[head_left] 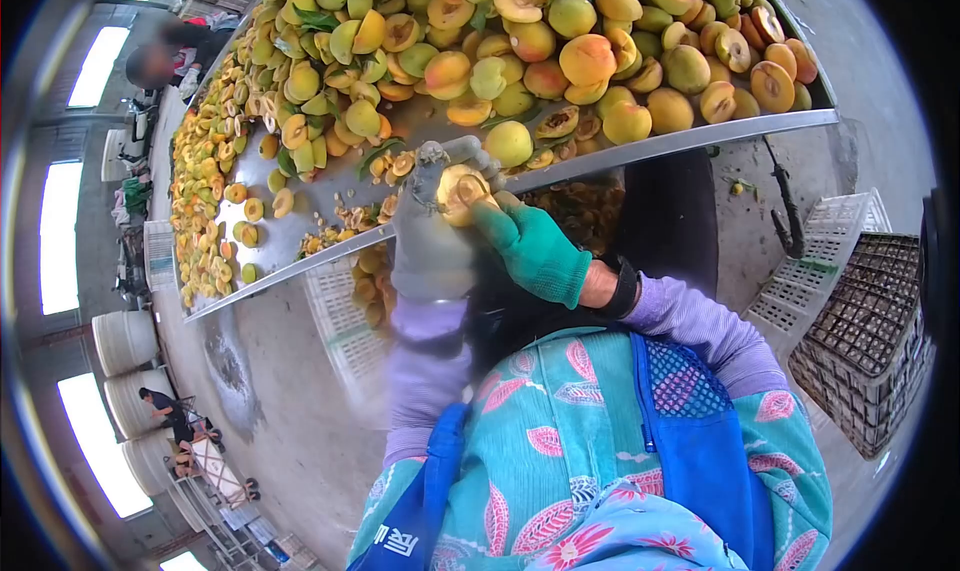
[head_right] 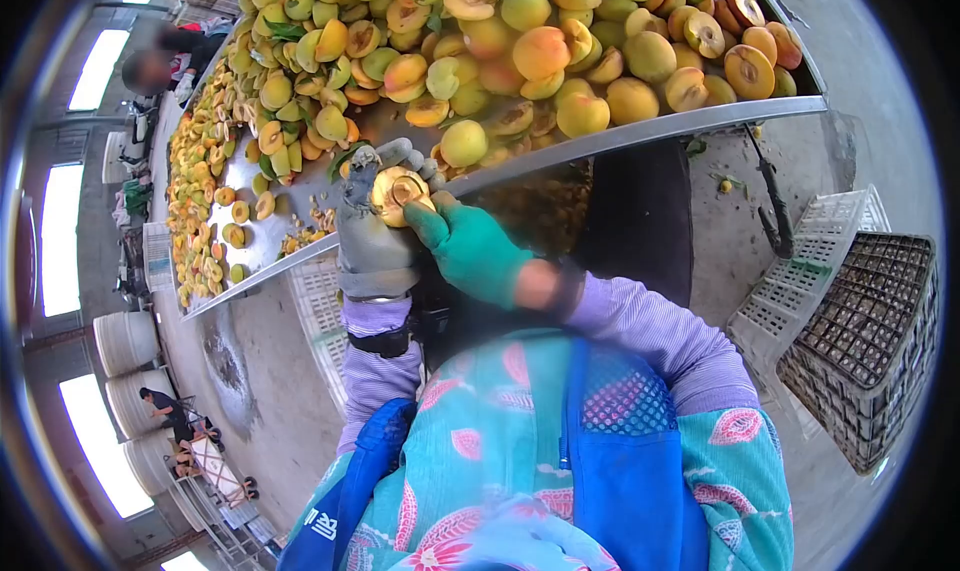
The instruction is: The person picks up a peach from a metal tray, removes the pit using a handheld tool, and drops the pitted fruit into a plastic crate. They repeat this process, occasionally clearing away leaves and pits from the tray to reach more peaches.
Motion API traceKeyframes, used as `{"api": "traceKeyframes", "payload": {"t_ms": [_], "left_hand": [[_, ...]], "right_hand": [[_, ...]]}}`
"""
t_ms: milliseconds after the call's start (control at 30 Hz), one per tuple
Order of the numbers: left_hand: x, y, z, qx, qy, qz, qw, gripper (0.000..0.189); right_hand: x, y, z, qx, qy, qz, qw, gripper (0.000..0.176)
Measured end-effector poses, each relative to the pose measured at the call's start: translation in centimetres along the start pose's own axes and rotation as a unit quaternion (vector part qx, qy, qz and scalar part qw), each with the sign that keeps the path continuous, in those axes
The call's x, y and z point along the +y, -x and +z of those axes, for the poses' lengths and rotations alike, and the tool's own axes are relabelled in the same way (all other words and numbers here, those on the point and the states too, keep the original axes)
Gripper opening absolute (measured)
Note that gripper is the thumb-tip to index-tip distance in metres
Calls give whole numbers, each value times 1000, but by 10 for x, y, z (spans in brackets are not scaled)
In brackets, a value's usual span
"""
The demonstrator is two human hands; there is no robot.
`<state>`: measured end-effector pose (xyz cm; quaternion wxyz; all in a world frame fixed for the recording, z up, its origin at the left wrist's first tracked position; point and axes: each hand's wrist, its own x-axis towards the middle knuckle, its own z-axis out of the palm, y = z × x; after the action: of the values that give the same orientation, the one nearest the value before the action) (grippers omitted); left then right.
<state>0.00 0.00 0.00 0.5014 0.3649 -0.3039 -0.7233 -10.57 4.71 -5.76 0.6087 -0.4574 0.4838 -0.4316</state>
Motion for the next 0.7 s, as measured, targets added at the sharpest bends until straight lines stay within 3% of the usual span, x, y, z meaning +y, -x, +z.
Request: {"api": "traceKeyframes", "payload": {"t_ms": [67, 133, 167, 200, 233, 267, 300, 367, 400, 433, 500, 533, 633, 700], "left_hand": [[-7, 0, 2, 15, -13, 50, 999, 40], [-10, 6, -5, 31, -310, 190, 931, 39], [-11, 4, -5, 25, -328, 201, 922, 38], [-12, 1, -6, 19, -346, 214, 913, 37], [-7, 1, -4, 7, -250, 155, 956, 36], [-3, 1, -2, -6, -150, 93, 984, 34], [-1, -1, 2, -7, -160, 86, 983, 35], [-1, -3, 6, 1, -182, 69, 981, 39], [-4, -10, 0, 50, -295, 120, 947, 39], [-4, -12, -3, 58, -299, 90, 948, 40], [2, -16, -1, 69, -306, 23, 949, 40], [9, -18, 0, 9, -303, 6, 953, 40], [25, -26, -1, -64, -289, -63, 953, 30], [25, -35, -4, -114, -288, -23, 950, 31]], "right_hand": [[18, -7, 2, 31, 10, -93, 995, 54], [9, 6, 15, 20, -66, -85, 994, 52], [2, 6, 13, 14, -93, -96, 991, 51], [-16, 10, 5, -30, -127, 13, 991, 49], [-43, 16, -5, -73, -161, 123, 977, 48], [-46, 16, -8, -82, -167, 134, 973, 46], [-49, 15, -11, -91, -173, 146, 970, 45], [-26, 10, -4, -51, -132, -21, 990, 42], [-34, 12, -1, -72, -198, 32, 977, 41], [-42, 14, 2, -87, -260, 86, 958, 42], [-53, 18, 8, -123, -427, 239, 864, 42], [-57, 17, 7, -151, -517, 253, 804, 41], [-45, 12, 1, -213, -511, 216, 804, 45], [-53, 15, 11, -160, -511, 206, 819, 45]]}}
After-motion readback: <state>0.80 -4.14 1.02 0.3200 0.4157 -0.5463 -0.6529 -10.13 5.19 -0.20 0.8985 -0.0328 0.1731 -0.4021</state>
